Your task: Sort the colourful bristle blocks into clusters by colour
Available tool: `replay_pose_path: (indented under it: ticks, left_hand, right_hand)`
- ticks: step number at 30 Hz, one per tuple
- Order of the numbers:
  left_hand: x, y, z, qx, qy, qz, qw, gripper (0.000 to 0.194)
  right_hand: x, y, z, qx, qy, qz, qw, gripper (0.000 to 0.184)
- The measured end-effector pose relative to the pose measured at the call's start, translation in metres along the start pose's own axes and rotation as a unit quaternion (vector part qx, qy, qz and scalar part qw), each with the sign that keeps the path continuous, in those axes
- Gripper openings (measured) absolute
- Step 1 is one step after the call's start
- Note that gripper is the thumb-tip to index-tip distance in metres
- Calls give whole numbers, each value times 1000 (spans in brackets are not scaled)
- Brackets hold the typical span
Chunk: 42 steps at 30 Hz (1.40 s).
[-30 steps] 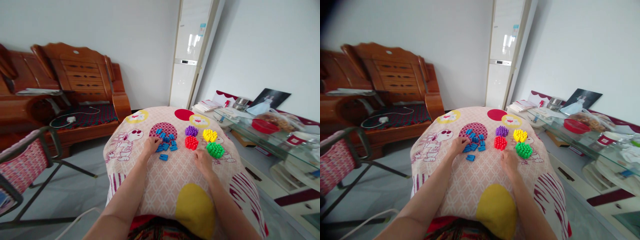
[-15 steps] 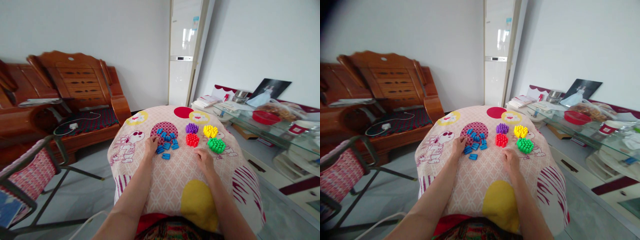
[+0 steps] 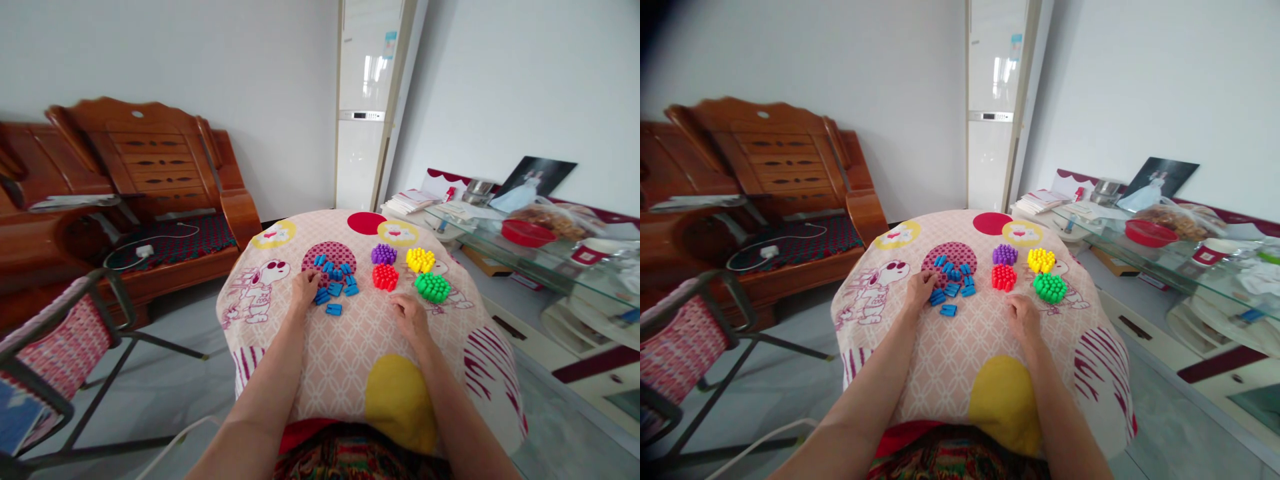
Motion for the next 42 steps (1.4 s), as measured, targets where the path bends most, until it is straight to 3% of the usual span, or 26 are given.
replay_pose_path:
  ticks: [6,13,16,20,23,26,29,32,35,37,42]
  left_hand:
    - [-1,-7,-15,-6,90,0,996,25]
    - [-13,-19,-27,-4,283,43,958,43]
    - [-16,-18,-27,-8,271,57,961,37]
    - [-19,-18,-44,-42,156,21,987,37]
    - [-44,-30,-72,-101,71,34,992,37]
    - [-90,-49,-93,-133,13,107,985,32]
    - [-126,-66,-99,-136,-39,169,976,24]
    - [-141,-74,-92,-126,-75,195,970,20]
    - [-139,-76,-85,-129,-109,212,963,20]
    - [-127,-70,-83,-143,-112,188,965,19]
    - [-61,-34,-73,-166,-37,-3,985,25]
  right_hand:
    - [2,1,-2,-6,10,-9,1000,27]
    - [3,0,-1,0,17,-17,1000,27]
    - [3,1,-1,-2,2,-22,1000,28]
    - [12,3,5,-15,-15,-43,999,24]
    - [22,2,20,1,14,-55,998,24]
    - [25,1,36,18,58,-27,998,33]
    - [21,0,39,2,80,7,997,37]
    - [16,1,35,-17,100,23,995,36]
    - [15,3,29,-22,111,13,994,34]
    - [22,3,19,-49,98,-23,994,33]
    - [44,-5,-18,-150,49,-118,980,27]
Point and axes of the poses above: each hand's wrist, its own y-axis towards the middle knuckle, its own x-axis out of the back of the hand, z = x × y, the point moved 9 cm from there along y, towards the middle knuckle, and after that the axes turned 15 degrees about -y, right-handed, at the moved point
